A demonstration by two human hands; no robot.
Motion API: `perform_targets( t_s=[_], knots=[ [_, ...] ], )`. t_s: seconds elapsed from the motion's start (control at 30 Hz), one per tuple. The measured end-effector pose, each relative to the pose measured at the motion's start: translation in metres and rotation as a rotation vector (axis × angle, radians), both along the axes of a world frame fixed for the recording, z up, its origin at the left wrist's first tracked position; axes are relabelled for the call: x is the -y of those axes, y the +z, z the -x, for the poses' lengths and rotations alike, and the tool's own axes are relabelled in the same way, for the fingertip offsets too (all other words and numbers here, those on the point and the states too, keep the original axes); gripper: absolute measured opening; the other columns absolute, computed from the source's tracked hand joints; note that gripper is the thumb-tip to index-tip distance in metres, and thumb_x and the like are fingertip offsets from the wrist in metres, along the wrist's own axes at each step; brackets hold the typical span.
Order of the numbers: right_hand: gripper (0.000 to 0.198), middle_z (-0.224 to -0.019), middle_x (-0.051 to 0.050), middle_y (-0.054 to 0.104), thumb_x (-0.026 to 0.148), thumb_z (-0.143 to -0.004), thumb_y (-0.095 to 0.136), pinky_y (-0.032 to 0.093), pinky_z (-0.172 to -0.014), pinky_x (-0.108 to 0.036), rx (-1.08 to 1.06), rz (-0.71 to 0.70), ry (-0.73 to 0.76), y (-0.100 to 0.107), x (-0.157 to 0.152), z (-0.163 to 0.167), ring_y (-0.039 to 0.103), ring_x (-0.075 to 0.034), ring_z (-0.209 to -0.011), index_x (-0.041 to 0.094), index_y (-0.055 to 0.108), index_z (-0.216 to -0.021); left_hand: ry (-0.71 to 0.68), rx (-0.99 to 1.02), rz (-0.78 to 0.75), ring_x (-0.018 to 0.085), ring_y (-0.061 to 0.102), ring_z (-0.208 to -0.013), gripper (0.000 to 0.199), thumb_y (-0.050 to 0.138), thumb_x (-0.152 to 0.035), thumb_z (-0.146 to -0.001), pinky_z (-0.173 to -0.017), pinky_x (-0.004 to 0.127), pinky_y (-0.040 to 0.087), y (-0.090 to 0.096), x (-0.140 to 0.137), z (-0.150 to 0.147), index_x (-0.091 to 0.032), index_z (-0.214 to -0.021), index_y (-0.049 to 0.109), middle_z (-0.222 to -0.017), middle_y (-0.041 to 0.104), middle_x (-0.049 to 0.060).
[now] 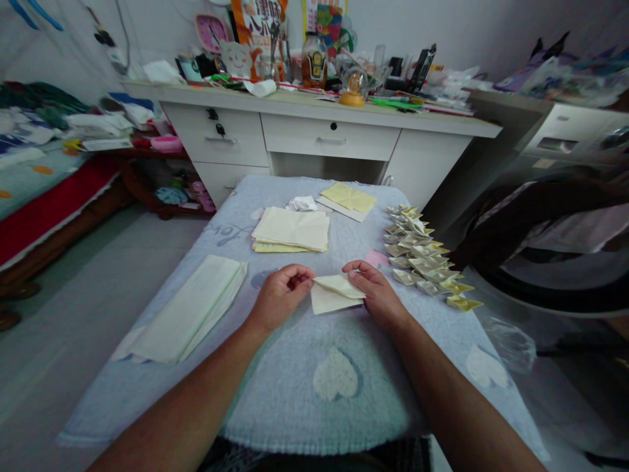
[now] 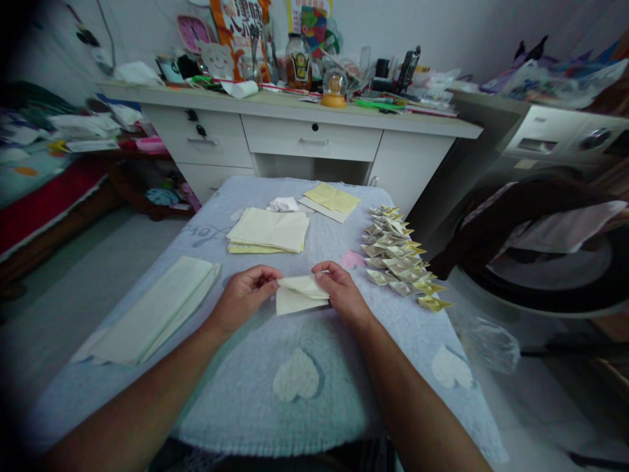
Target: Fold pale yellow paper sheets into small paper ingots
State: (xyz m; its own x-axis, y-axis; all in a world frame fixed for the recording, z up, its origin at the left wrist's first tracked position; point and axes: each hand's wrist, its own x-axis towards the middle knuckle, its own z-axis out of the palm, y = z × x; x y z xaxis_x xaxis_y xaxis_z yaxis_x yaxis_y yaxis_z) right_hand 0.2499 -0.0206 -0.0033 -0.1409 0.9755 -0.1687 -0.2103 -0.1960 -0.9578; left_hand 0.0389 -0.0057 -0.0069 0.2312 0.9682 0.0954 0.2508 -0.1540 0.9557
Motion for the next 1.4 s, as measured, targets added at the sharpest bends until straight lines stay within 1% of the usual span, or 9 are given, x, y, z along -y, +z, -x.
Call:
perform_targets(
  t_s=[0.17,0.37,0.6,0.7,0.8,0.9,1.03,1.23,1.4],
  knots=[
    [0.035,-0.06,0.005,0.05,0.054,-0.078,0.061,0.026,-0.049,-0.023,0.068,-0.008,-0.031,0.0,0.0,-0.001,0.042,-0.01,-0.05,0.021,0.058,-0.088,0.006,-0.101,-0.033,0.012,0.054,-0.065,0.013,0.059,-0.028,-0.081,-0.064,0.023,0.041,0.001,0.0,-0.002,-0.017,-0.083,0.064,-0.07,0.059,-0.002],
    [0.033,-0.067,0.003,0.054,0.055,-0.083,0.054,0.034,-0.055,-0.025,0.001,-0.044,-0.055,-0.006,-0.002,-0.001,0.047,-0.013,-0.059,0.022,0.056,-0.084,0.032,-0.086,-0.111,0.012,0.05,-0.067,0.013,0.057,-0.029,-0.082,-0.064,0.023,0.039,-0.005,-0.003,-0.001,-0.017,-0.078,0.06,-0.076,0.056,-0.001],
    [0.033,-0.067,0.004,0.051,0.054,-0.087,0.05,0.038,-0.058,-0.026,0.134,-0.063,-0.022,-0.004,-0.001,-0.005,0.047,-0.014,-0.059,0.024,0.054,-0.099,0.025,0.143,0.078,0.012,0.053,-0.066,0.014,0.06,-0.03,-0.079,-0.064,0.022,0.041,-0.012,-0.004,-0.005,-0.016,-0.079,0.057,-0.072,0.059,-0.002],
    [0.035,-0.083,-0.001,0.057,0.051,-0.088,0.049,0.042,-0.068,-0.029,0.401,-0.21,-0.131,-0.002,-0.001,-0.011,0.053,-0.017,-0.075,0.024,0.05,-0.11,0.063,0.159,0.107,0.011,0.053,-0.063,0.015,0.063,-0.03,-0.076,-0.062,0.022,0.04,-0.011,-0.004,-0.006,-0.016,-0.077,0.057,-0.069,0.059,-0.002],
    [0.032,-0.101,-0.007,0.055,0.046,-0.088,0.052,0.041,-0.085,-0.036,0.736,-0.498,-0.245,0.003,0.002,-0.014,0.051,-0.022,-0.097,0.021,0.051,-0.108,0.098,0.174,0.134,0.011,0.054,-0.06,0.015,0.066,-0.029,-0.073,-0.059,0.022,0.039,-0.008,-0.003,-0.007,-0.016,-0.076,0.058,-0.066,0.06,-0.002],
    [0.037,-0.11,-0.01,0.052,0.047,-0.086,0.054,0.035,-0.096,-0.043,0.936,-0.741,-0.128,0.013,0.01,-0.011,0.046,-0.026,-0.109,0.02,0.05,-0.11,0.126,0.208,0.178,0.01,0.053,-0.057,0.015,0.066,-0.028,-0.071,-0.057,0.022,0.038,-0.002,-0.001,-0.009,-0.016,-0.073,0.058,-0.061,0.059,-0.003],
    [0.066,-0.128,-0.015,0.046,0.054,-0.074,0.067,0.028,-0.101,-0.049,1.162,-0.921,0.097,0.019,0.022,0.002,0.039,-0.033,-0.119,0.018,0.047,-0.125,0.144,0.271,0.245,0.009,0.05,-0.053,0.015,0.067,-0.027,-0.07,-0.054,0.021,0.037,0.003,0.0,-0.01,-0.016,-0.074,0.058,-0.06,0.059,-0.003],
    [0.049,-0.125,-0.008,0.056,0.017,-0.075,0.066,0.019,-0.101,-0.051,1.411,-0.982,0.104,0.013,0.025,0.01,0.039,-0.031,-0.118,0.027,0.055,-0.122,0.111,0.308,0.274,0.008,0.049,-0.051,0.016,0.067,-0.027,-0.071,-0.053,0.021,0.036,-0.001,-0.002,-0.011,-0.015,-0.078,0.059,-0.059,0.059,-0.004],
    [0.039,-0.113,-0.007,0.062,0.015,-0.074,0.063,0.023,-0.093,-0.048,1.421,-0.941,0.223,0.015,0.027,0.012,0.043,-0.029,-0.107,0.026,0.061,-0.111,0.018,0.174,0.197,0.011,0.056,-0.058,0.014,0.063,-0.025,-0.075,-0.057,0.022,0.04,-0.006,-0.001,-0.012,-0.016,-0.085,0.059,-0.066,0.064,-0.002]
  ],
)
